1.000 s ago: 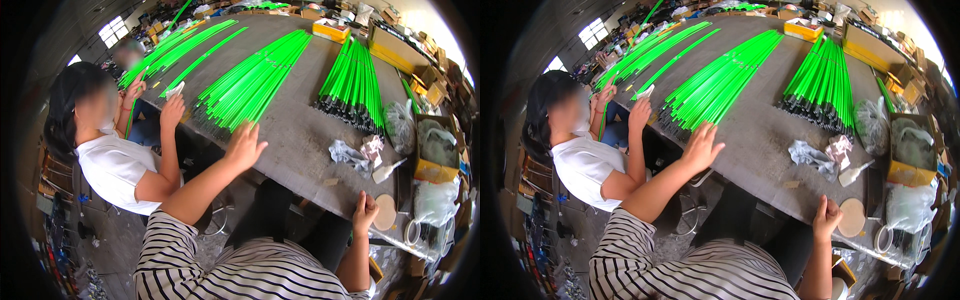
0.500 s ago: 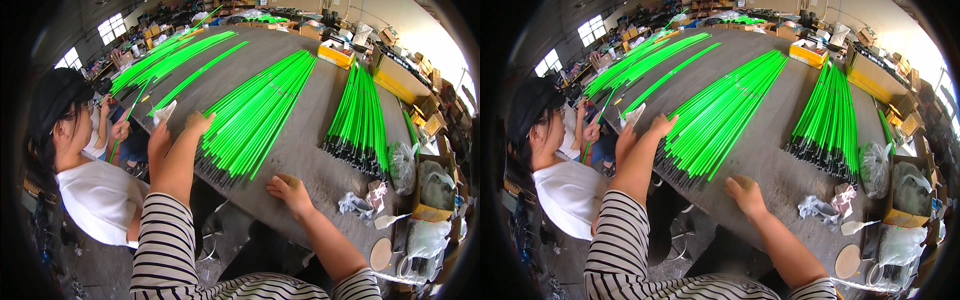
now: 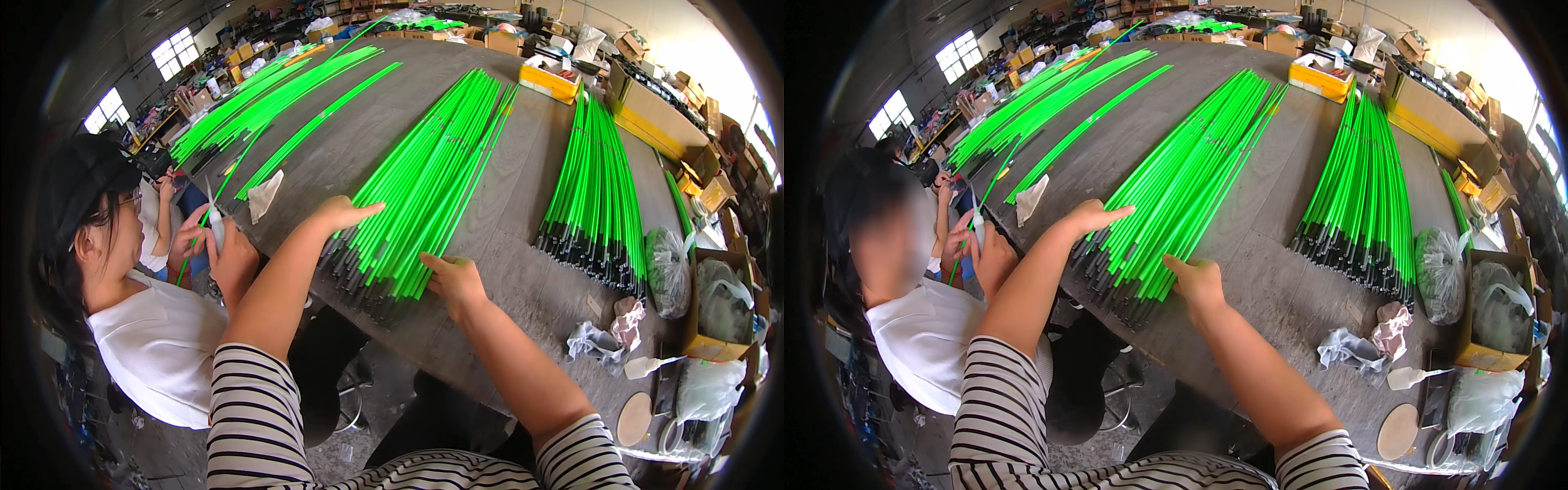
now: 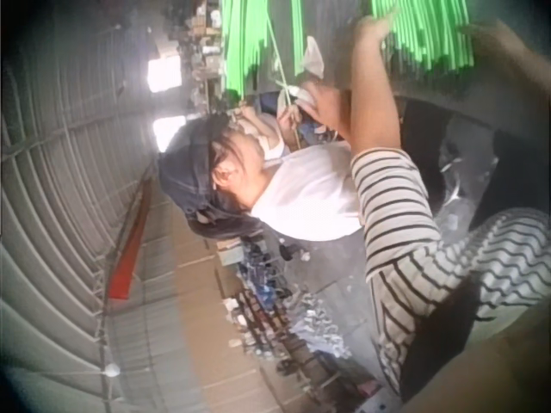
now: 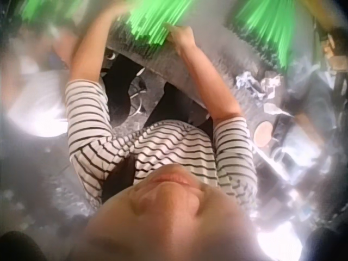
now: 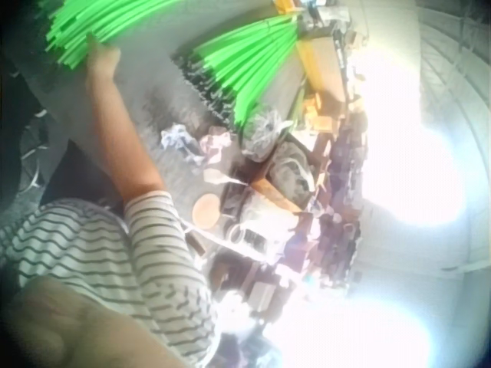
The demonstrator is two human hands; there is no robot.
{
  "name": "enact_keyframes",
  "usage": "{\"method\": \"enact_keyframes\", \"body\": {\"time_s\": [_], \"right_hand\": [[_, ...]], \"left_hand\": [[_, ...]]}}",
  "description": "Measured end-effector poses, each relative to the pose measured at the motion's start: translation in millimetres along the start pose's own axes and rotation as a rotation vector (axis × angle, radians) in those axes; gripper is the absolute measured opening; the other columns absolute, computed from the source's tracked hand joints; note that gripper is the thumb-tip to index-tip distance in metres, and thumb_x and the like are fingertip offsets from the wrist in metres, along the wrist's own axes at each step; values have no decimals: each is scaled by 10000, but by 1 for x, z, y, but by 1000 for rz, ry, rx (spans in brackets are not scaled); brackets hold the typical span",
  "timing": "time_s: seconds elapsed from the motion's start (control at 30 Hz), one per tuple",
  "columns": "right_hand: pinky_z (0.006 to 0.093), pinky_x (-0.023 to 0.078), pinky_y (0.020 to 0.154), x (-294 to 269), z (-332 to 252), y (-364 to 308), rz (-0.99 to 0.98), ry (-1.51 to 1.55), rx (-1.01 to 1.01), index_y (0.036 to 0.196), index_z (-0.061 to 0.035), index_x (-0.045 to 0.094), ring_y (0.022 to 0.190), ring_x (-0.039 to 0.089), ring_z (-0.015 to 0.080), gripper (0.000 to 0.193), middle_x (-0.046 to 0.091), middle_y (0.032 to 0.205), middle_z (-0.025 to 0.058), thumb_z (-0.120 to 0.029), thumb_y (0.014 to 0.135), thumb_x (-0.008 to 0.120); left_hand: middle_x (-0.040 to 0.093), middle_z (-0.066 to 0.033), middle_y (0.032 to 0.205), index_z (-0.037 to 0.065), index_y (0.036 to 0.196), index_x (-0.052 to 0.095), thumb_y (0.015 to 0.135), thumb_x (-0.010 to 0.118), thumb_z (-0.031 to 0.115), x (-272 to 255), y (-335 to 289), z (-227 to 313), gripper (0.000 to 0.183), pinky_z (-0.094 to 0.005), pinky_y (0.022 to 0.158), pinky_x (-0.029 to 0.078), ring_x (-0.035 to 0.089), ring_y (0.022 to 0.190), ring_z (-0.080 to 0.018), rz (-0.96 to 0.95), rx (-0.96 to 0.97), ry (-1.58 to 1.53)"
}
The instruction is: The person applies adhesive from a bottle onto green rods and then uses a small cloth to wipe the adhesive along the rod surface before placing them back on the table.
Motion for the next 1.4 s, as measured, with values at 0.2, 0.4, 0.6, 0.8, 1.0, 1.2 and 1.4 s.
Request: {"method": "enact_keyframes", "body": {"time_s": [0.2,0.4,0.6,0.8,1.0,1.2,1.4], "right_hand": [[311,450,559,6,2,15,82,14,31,855,84,585,613,561,181,369,603,790,114,-215,698,733],[359,486,578,1,-10,11,71,224,86,948,83,560,672,605,219,486,611,862,141,-275,683,755],[361,494,595,-5,-20,6,4,89,97,937,92,559,684,607,222,477,614,858,151,-224,653,776],[336,483,584,0,-36,-45,45,-14,42,912,82,578,671,596,189,366,620,828,132,-117,661,755],[296,482,604,8,3,-83,30,81,-117,935,21,582,673,589,154,262,619,818,85,-84,722,693],[259,445,535,30,44,-142,82,86,-179,913,13,559,615,550,113,286,602,758,55,-111,707,714],[280,451,700,66,86,-176,-52,131,-227,1040,-7,499,805,546,126,379,579,919,54,-138,743,694]], "left_hand": [[634,-152,824,-87,903,602,750,607,515,31,-24,27,621,-271,657,458,607,738,-159,-240,61,-623],[620,-112,883,-14,957,592,757,651,418,63,-47,71,479,-340,680,492,604,775,-175,-484,39,-1099],[625,-105,872,11,934,613,712,691,425,77,-52,84,476,-319,664,480,604,769,-184,-405,62,-1143],[621,-64,807,31,923,605,750,667,378,78,-80,82,393,-293,623,483,594,692,-143,-276,131,-1055],[631,-37,869,33,949,620,752,684,283,92,-127,67,324,-261,677,457,581,759,-113,-372,171,-1168],[615,-31,922,21,991,594,752,674,195,105,-187,35,307,-256,737,442,564,823,-104,-418,202,-1138],[607,-33,948,4,1037,563,715,709,129,95,-229,-3,375,-260,774,439,560,841,-111,-468,218,-1102]]}}
Point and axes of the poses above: each hand's wrist, its own y-axis towards the middle knuckle, its own x-axis out of the palm, z = x × y, the point moved 4 cm from there along y, towards the middle knuckle
